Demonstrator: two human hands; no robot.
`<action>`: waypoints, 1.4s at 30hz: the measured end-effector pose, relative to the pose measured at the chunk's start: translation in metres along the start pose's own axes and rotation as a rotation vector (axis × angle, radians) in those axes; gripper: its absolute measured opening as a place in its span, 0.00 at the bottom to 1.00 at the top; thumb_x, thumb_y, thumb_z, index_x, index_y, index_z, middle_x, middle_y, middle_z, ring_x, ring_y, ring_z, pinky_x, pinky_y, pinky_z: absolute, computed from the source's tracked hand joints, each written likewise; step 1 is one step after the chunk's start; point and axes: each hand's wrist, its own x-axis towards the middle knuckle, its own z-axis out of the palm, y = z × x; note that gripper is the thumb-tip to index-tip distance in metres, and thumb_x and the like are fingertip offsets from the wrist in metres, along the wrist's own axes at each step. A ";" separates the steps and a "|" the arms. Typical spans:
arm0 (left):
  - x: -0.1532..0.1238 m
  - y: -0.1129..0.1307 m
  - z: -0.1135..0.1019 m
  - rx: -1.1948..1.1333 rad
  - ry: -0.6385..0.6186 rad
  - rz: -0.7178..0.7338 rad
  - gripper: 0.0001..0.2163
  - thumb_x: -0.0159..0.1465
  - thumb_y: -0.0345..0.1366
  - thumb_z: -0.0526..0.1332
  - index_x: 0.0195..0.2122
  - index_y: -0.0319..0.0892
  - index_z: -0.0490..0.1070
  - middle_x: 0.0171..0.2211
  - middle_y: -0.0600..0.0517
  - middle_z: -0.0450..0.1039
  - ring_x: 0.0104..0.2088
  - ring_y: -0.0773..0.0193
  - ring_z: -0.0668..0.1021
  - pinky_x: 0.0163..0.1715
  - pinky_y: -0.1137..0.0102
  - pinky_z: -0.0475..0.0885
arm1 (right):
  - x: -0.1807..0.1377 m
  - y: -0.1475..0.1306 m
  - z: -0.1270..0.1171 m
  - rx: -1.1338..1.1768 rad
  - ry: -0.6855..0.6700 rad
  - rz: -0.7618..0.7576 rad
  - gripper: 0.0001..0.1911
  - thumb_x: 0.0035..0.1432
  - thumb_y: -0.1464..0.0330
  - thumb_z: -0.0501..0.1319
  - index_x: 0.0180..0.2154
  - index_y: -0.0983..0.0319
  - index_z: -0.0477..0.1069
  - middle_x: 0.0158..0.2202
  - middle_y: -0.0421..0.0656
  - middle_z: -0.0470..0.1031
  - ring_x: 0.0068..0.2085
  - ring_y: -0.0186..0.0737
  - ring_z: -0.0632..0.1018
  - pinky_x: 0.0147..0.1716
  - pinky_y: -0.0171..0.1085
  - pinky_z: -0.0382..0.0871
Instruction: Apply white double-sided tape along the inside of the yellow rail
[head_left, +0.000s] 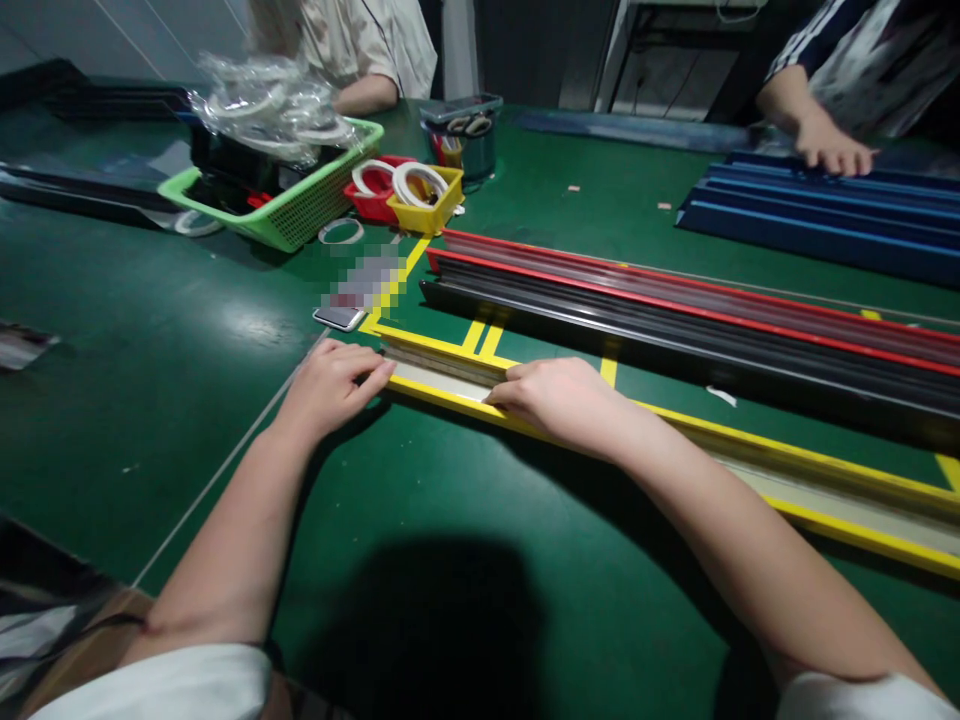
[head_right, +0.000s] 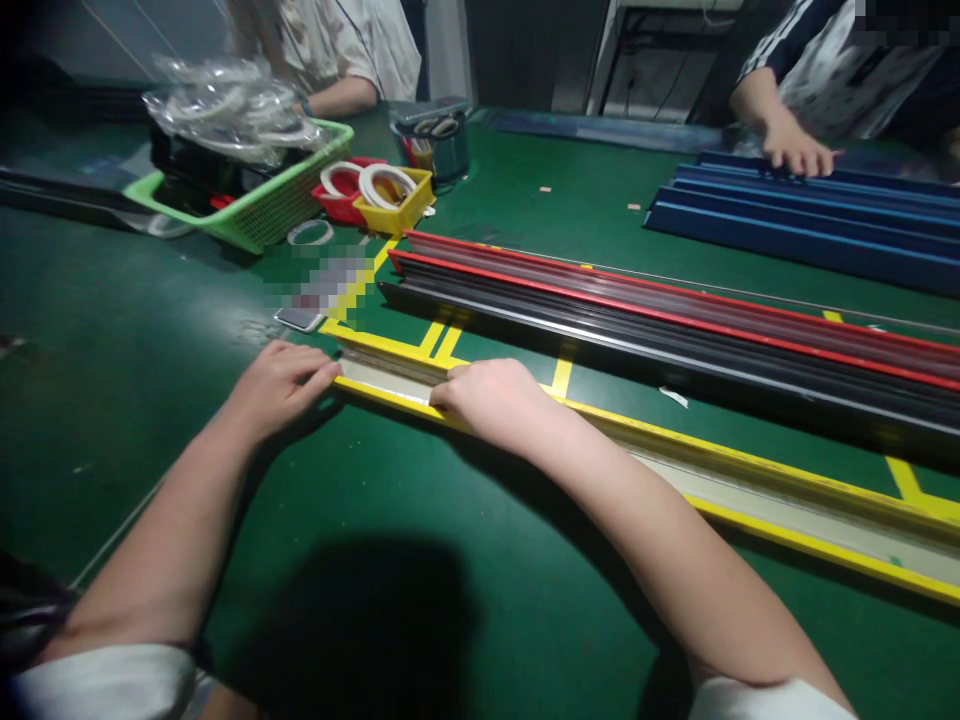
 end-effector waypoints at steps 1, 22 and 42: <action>0.000 -0.001 0.001 0.000 0.010 0.002 0.15 0.65 0.45 0.51 0.26 0.45 0.70 0.28 0.51 0.74 0.32 0.59 0.73 0.42 0.65 0.60 | 0.000 0.000 0.000 -0.001 0.004 -0.005 0.15 0.67 0.66 0.50 0.39 0.57 0.76 0.36 0.42 0.78 0.37 0.38 0.78 0.28 0.34 0.54; 0.055 0.038 -0.045 0.212 -0.674 -0.210 0.29 0.61 0.59 0.48 0.19 0.41 0.74 0.19 0.49 0.71 0.21 0.61 0.70 0.25 0.68 0.57 | 0.003 0.002 0.005 -0.004 0.040 -0.016 0.14 0.66 0.67 0.52 0.42 0.55 0.77 0.38 0.42 0.79 0.39 0.40 0.79 0.28 0.35 0.55; 0.041 0.054 -0.043 0.252 -0.658 0.018 0.21 0.66 0.46 0.46 0.27 0.41 0.73 0.28 0.47 0.76 0.28 0.58 0.75 0.30 0.67 0.63 | 0.004 0.000 0.006 -0.028 0.049 0.006 0.12 0.60 0.71 0.58 0.42 0.54 0.77 0.34 0.41 0.79 0.35 0.41 0.79 0.22 0.36 0.47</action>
